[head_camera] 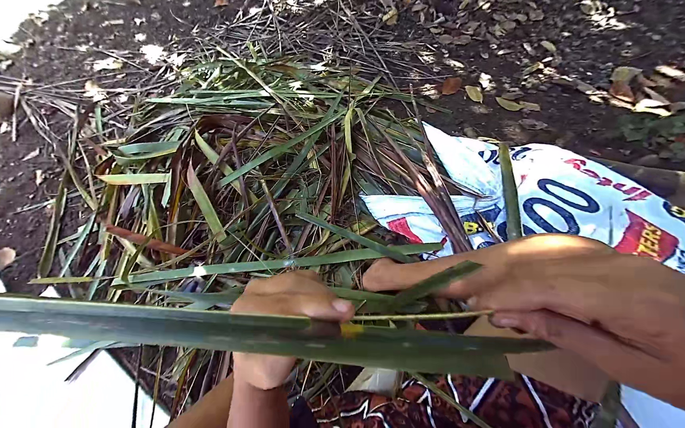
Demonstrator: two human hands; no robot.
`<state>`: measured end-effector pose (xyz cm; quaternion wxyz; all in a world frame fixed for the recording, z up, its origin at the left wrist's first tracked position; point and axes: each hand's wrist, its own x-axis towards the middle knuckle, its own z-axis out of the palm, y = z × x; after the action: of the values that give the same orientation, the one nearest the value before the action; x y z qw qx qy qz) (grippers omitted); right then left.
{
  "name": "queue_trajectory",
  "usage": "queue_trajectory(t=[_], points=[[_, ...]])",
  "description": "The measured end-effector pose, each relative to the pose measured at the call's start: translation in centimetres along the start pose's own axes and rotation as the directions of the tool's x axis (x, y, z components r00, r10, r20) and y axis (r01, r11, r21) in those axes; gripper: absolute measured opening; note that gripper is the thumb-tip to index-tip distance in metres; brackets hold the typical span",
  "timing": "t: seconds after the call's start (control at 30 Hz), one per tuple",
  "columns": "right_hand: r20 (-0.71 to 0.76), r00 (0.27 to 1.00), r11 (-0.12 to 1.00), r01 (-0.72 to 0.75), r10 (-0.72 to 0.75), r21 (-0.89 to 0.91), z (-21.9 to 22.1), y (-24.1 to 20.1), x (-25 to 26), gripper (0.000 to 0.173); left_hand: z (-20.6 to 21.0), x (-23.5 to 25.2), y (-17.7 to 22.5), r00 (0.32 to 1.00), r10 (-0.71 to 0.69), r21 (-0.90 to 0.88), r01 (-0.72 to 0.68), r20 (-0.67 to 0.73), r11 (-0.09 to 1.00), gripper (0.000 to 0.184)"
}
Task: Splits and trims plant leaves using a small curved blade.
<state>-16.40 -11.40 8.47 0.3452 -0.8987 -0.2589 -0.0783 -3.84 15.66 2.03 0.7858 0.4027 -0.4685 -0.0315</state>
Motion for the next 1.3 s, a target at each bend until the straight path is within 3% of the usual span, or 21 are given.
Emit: queue_trajectory(t=[0.1, 0.23, 0.37, 0.63, 0.8, 0.87, 1.03, 1.3], points=[[0.027, 1.000, 1.000, 0.000, 0.000, -0.015, -0.5, 0.0, -0.5, 0.028, -0.2, 0.1, -0.3, 1.000, 0.006, -0.018, -0.006, 0.015, 1.000, 0.024], [0.002, 0.997, 0.996, -0.072, 0.073, -0.056, -1.3, 0.5, -2.1, 0.031, -1.3, 0.0, 0.0, 0.992, 0.022, -0.045, -0.028, -0.128, 0.999, 0.018], [-0.006, 0.995, 0.991, -0.098, 0.098, -0.093, -1.0, 0.6, -1.9, 0.027, -1.5, -0.1, -0.5, 0.995, 0.012, -0.058, -0.018, -0.096, 0.998, 0.020], [-0.027, 0.993, 0.992, 0.113, -0.115, -0.056, 1.3, -1.2, 3.1, 0.024, -0.6, -0.3, -1.1, 0.997, -0.038, -0.113, 0.030, -0.073, 0.993, 0.020], [-0.029, 0.990, 0.990, 0.137, -0.136, 0.024, 2.2, -1.9, 5.9, 0.025, 0.3, -0.4, -1.5, 0.997, -0.070, -0.081, 0.067, -0.034, 0.994, 0.022], [-0.032, 0.989, 0.988, 0.147, -0.146, 0.038, 2.6, -1.9, 6.4, 0.026, 0.5, -0.3, -1.7, 0.995, -0.086, -0.055, 0.089, 0.051, 0.995, 0.024], [0.004, 0.977, 0.977, 0.213, -0.213, -0.028, 2.4, -1.2, 5.7, 0.024, -0.1, -0.3, -1.5, 0.986, -0.108, -0.139, 0.126, 0.127, 0.982, 0.023], [0.030, 0.990, 0.987, 0.140, -0.138, -0.073, 1.7, -0.4, 2.9, 0.027, -2.9, -0.3, -0.2, 0.998, -0.065, -0.098, 0.065, 0.011, 0.993, 0.023]])
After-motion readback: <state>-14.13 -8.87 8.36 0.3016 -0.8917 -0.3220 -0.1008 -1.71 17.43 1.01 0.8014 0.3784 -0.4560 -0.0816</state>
